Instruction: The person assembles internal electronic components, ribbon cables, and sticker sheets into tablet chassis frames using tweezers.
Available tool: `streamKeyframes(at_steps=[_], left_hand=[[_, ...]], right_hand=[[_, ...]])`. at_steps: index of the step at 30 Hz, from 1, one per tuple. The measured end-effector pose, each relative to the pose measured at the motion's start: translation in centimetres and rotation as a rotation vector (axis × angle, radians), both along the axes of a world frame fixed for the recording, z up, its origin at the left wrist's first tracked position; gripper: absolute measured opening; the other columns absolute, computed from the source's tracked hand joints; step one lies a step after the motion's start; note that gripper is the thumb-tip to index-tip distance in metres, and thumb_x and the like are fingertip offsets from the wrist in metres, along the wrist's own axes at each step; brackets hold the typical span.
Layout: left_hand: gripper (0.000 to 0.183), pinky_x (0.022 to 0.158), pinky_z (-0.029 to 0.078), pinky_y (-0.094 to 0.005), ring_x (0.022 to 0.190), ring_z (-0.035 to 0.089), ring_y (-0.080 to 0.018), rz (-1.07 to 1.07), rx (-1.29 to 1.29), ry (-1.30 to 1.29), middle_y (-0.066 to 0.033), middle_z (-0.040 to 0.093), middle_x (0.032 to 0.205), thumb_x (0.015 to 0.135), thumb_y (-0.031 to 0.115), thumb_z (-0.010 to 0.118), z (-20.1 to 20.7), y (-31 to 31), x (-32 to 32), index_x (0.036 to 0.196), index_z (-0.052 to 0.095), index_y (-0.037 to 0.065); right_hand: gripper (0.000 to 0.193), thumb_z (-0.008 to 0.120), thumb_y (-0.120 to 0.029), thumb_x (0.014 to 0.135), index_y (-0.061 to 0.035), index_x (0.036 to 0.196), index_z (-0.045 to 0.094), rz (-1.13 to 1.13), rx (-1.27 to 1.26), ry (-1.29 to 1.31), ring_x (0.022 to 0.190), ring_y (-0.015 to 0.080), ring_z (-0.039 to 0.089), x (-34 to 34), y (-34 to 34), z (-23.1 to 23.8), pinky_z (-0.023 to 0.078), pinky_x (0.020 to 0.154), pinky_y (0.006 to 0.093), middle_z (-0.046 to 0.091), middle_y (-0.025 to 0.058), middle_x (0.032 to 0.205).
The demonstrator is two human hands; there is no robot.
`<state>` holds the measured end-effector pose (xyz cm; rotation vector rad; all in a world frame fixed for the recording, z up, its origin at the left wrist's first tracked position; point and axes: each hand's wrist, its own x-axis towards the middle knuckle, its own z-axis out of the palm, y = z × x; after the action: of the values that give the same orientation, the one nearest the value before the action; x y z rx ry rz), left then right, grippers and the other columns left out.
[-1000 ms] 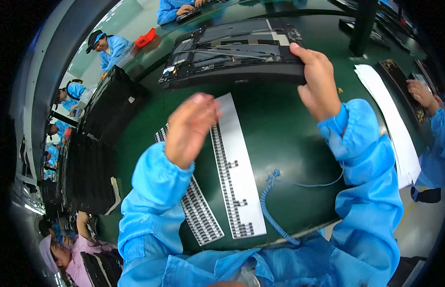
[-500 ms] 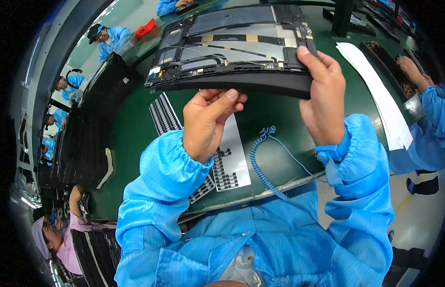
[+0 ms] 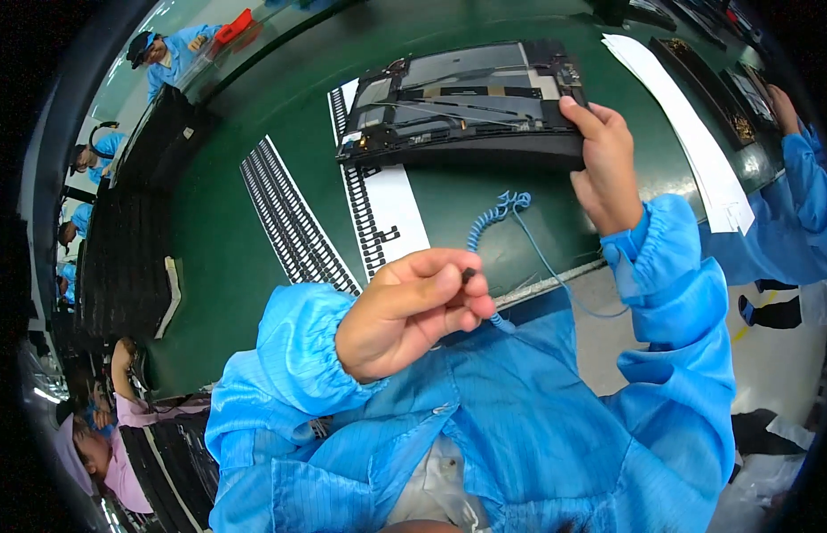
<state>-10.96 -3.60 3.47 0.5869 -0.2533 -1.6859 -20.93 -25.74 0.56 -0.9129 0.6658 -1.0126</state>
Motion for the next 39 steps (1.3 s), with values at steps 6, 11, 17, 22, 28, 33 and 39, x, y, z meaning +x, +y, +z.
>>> streamKeyframes(at_steps=[6,11,17,22,28,33,39], left_hand=[[0.025,0.072,0.047,-0.0283,0.087,0.058,-0.0217,-0.037,-0.075,0.024,-0.0104,0.057,0.094,0.090,0.017,0.049,-0.9,1.3,-0.4,0.109,0.051,0.000],[0.021,0.071,0.048,-0.0282,0.088,0.058,-0.0214,0.060,-0.071,-0.052,-0.0115,0.056,0.098,0.092,0.016,0.045,-0.3,1.9,-0.7,0.107,0.050,0.002],[0.013,0.080,0.045,-0.0317,0.096,0.051,-0.0194,0.282,-0.048,0.143,-0.0076,0.051,0.107,0.091,0.016,0.046,-1.1,2.6,-1.5,0.101,0.050,0.010],[0.012,0.071,0.038,-0.0266,0.081,0.045,-0.0152,0.341,-0.072,0.088,-0.0037,0.049,0.094,0.089,0.019,0.050,-2.0,2.2,-3.3,0.099,0.048,0.011],[0.015,0.084,0.041,-0.0349,0.098,0.049,-0.0230,0.370,-0.031,0.010,-0.0062,0.053,0.099,0.090,0.019,0.050,-2.8,1.7,-4.9,0.102,0.047,0.011],[0.022,0.073,0.042,-0.0270,0.083,0.051,-0.0142,0.402,0.004,0.052,-0.0046,0.053,0.098,0.089,0.011,0.051,-2.8,1.9,-5.4,0.110,0.050,0.005],[0.023,0.075,0.045,-0.0247,0.086,0.052,-0.0136,0.563,-0.203,-0.610,-0.0096,0.052,0.097,0.081,-0.004,0.057,-2.4,2.3,-3.8,0.104,0.054,-0.005]], right_hand=[[0.020,0.063,-0.010,0.078,0.0023,0.091,0.056,0.082,0.031,0.034,0.071,0.0172,0.059,-2.1,-3.1,0.7,0.049,0.067,0.0274,0.060,0.0094,0.080],[0.017,0.061,-0.012,0.080,-0.0001,0.091,0.057,0.146,0.141,-0.051,0.069,0.0159,0.060,-4.0,-4.5,0.6,0.050,0.067,0.0249,0.061,0.0086,0.082],[0.023,0.061,-0.014,0.081,-0.0007,0.099,0.058,0.144,-0.489,0.813,0.077,0.0174,0.058,-5.9,-5.3,0.2,0.046,0.071,0.0294,0.061,0.0080,0.085],[0.027,0.064,-0.011,0.073,-0.0028,0.098,0.060,0.089,-1.100,0.763,0.074,0.0174,0.056,-6.8,5.7,4.6,0.045,0.068,0.0273,0.060,0.0105,0.082],[0.017,0.067,0.004,0.066,0.0010,0.082,0.060,0.324,-0.821,0.331,0.063,0.0155,0.056,-4.8,13.0,3.2,0.045,0.054,0.0237,0.058,0.0101,0.074],[0.012,0.066,0.003,0.069,0.0010,0.079,0.060,0.347,-0.667,0.275,0.061,0.0149,0.056,-4.6,13.7,2.6,0.044,0.052,0.0243,0.056,0.0091,0.071],[0.009,0.064,0.003,0.071,0.0006,0.077,0.059,0.420,-0.700,0.267,0.060,0.0134,0.054,-4.6,12.5,2.8,0.043,0.052,0.0237,0.056,0.0087,0.071]])
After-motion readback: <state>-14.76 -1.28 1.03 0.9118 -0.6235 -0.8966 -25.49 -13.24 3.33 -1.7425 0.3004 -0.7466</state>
